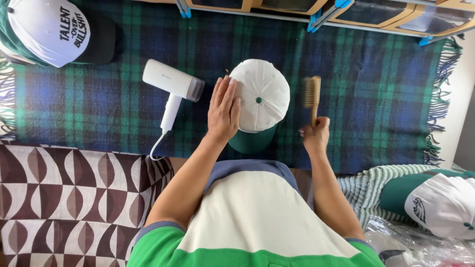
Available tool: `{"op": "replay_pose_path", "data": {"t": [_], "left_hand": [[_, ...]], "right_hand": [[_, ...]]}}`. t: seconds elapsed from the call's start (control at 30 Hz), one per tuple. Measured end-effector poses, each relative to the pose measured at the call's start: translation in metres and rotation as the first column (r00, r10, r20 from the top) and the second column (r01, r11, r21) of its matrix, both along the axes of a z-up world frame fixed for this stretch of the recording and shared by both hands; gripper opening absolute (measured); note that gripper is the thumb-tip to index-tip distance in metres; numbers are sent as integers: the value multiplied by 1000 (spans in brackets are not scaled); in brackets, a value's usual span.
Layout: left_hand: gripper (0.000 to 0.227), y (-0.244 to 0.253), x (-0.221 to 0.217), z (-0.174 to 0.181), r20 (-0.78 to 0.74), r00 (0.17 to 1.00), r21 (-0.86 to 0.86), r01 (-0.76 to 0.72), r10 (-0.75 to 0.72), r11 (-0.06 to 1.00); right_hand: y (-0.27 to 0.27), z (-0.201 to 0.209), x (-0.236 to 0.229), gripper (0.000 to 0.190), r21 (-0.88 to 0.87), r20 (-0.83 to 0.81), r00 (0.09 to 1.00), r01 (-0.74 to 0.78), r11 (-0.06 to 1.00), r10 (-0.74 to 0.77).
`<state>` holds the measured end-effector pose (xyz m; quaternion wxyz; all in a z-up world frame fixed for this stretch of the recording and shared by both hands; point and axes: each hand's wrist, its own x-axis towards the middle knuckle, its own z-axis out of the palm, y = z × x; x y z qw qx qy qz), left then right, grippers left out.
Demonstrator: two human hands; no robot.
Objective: Cleaning a baseball cap by brushing its interior and exterior surfaces systematically.
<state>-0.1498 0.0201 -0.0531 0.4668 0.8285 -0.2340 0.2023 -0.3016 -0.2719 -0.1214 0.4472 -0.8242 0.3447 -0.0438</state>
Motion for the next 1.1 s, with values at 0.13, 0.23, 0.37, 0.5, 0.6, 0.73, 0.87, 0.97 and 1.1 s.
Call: {"op": "replay_pose_path", "data": {"t": [0.13, 0.23, 0.37, 0.5, 0.6, 0.73, 0.87, 0.97, 1.1], "left_hand": [[48, -4, 1, -1, -6, 1000, -32, 5, -6, 999], [49, -10, -6, -6, -101, 995, -101, 5, -15, 995], [49, -10, -6, -5, -107, 994, -119, -9, -3, 993], [49, -8, -6, 0, -94, 996, -99, -7, -3, 995], [48, -1, 0, 0, -72, 997, -57, 26, -30, 998], [47, 0, 6, 0, -96, 994, -82, 40, -48, 996], [48, 0, 43, 12, -324, 925, -30, 200, -198, 979], [44, -7, 90, 1, -636, 730, -74, 263, -248, 962], [41, -12, 118, -3, -868, 435, -151, 227, -239, 962]], "right_hand": [[40, 109, 16, 54, -364, 260, 925, -172, 915, 277], [67, 138, 19, 41, -736, 152, 772, -329, 592, 617], [65, 120, 47, 40, -848, 80, 784, -271, 456, 615], [34, 83, 66, 44, -494, 2, 942, -290, 820, 334], [15, 42, 60, 42, -217, -59, 972, -233, 948, 226], [61, 110, 42, 42, -459, 267, 905, -182, 870, 330], [75, 90, 28, 45, -59, 387, 902, -181, 982, 189], [66, 82, 33, 41, 265, 137, 988, 36, 964, -74], [59, 119, 22, 39, -229, 423, 862, -197, 953, 280]]}}
